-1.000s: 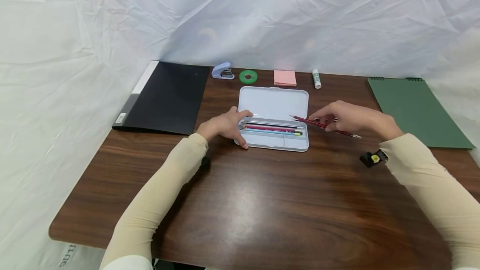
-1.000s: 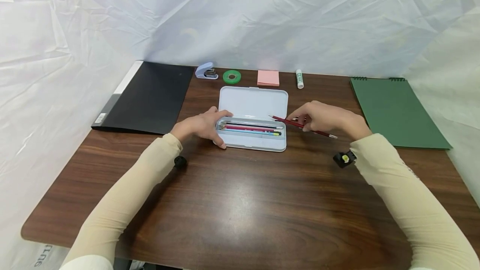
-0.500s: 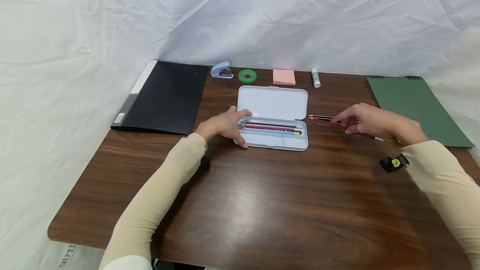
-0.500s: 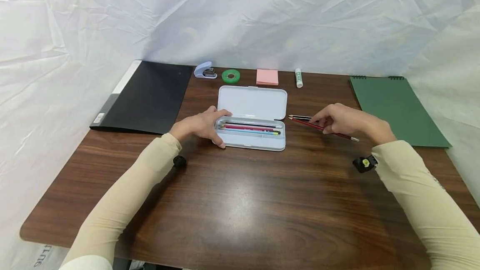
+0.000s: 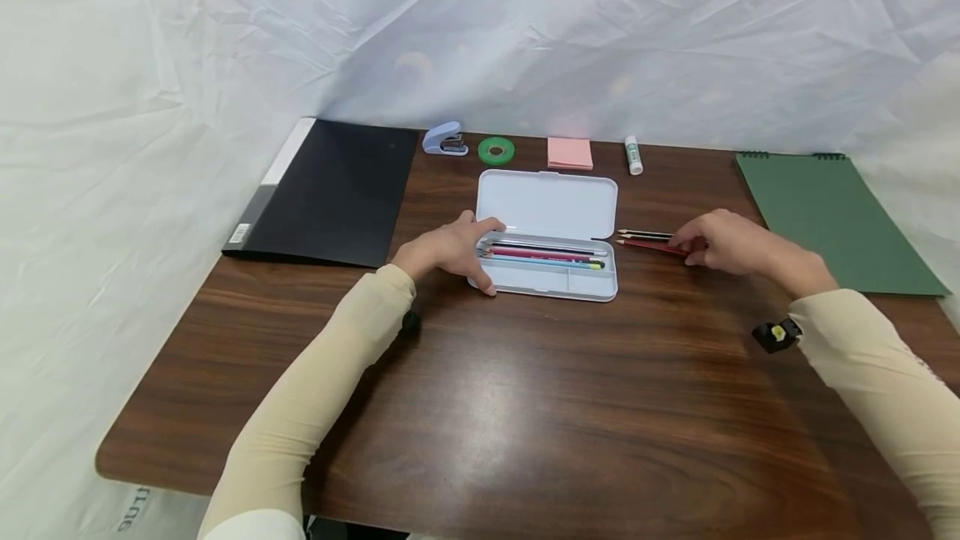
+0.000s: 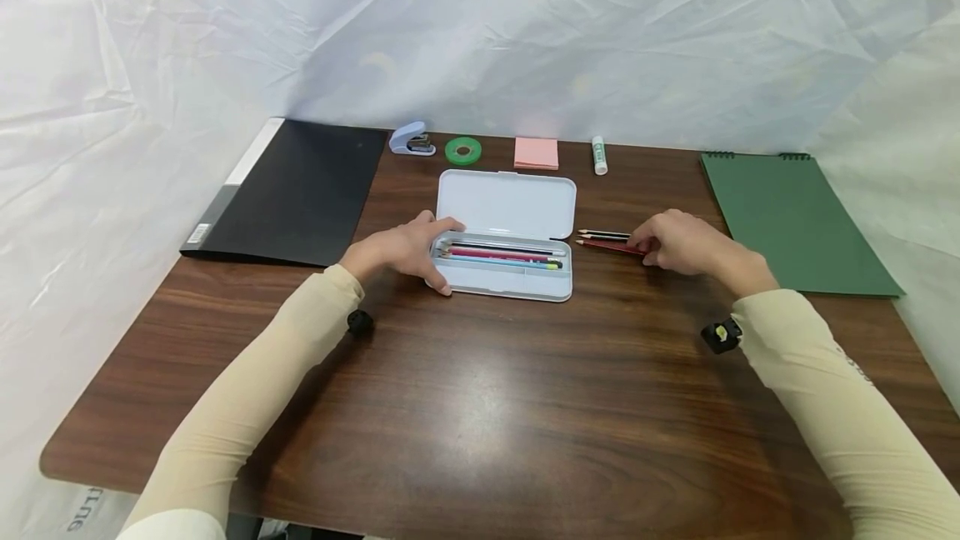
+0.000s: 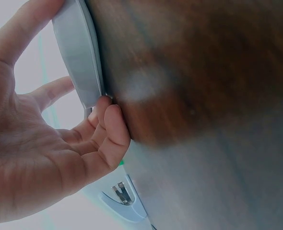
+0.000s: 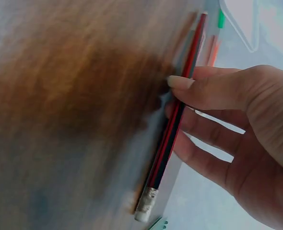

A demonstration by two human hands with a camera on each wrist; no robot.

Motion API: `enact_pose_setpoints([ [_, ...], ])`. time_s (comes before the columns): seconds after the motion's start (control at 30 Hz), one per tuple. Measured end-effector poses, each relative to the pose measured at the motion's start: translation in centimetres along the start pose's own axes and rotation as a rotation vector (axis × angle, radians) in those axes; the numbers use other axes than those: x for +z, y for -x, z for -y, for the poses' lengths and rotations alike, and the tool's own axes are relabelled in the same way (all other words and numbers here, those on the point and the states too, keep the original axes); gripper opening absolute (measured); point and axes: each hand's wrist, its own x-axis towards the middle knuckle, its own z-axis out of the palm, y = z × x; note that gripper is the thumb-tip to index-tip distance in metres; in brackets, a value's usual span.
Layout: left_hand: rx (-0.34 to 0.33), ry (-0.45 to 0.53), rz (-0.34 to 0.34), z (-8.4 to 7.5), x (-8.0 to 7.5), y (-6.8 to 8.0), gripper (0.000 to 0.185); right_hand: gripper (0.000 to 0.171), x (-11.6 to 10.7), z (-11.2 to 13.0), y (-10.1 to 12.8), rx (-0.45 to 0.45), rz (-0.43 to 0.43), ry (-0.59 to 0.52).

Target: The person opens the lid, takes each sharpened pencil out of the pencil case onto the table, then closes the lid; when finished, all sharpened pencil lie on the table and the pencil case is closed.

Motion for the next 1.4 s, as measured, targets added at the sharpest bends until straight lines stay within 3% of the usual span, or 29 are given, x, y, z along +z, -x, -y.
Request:
enact_pose_setpoints([
  [0.5,0.010,0.011,-0.004,0.1,0.0,-0.1,0.101,0.028,0.8,-0.2,0.1,0.034,-0.117,0.057],
  [1.4,0.009,-0.002,-0.005,0.0,0.0,0.0,0.101,0.032,1.2,-0.7,0.0,0.057,-0.212,0.116],
])
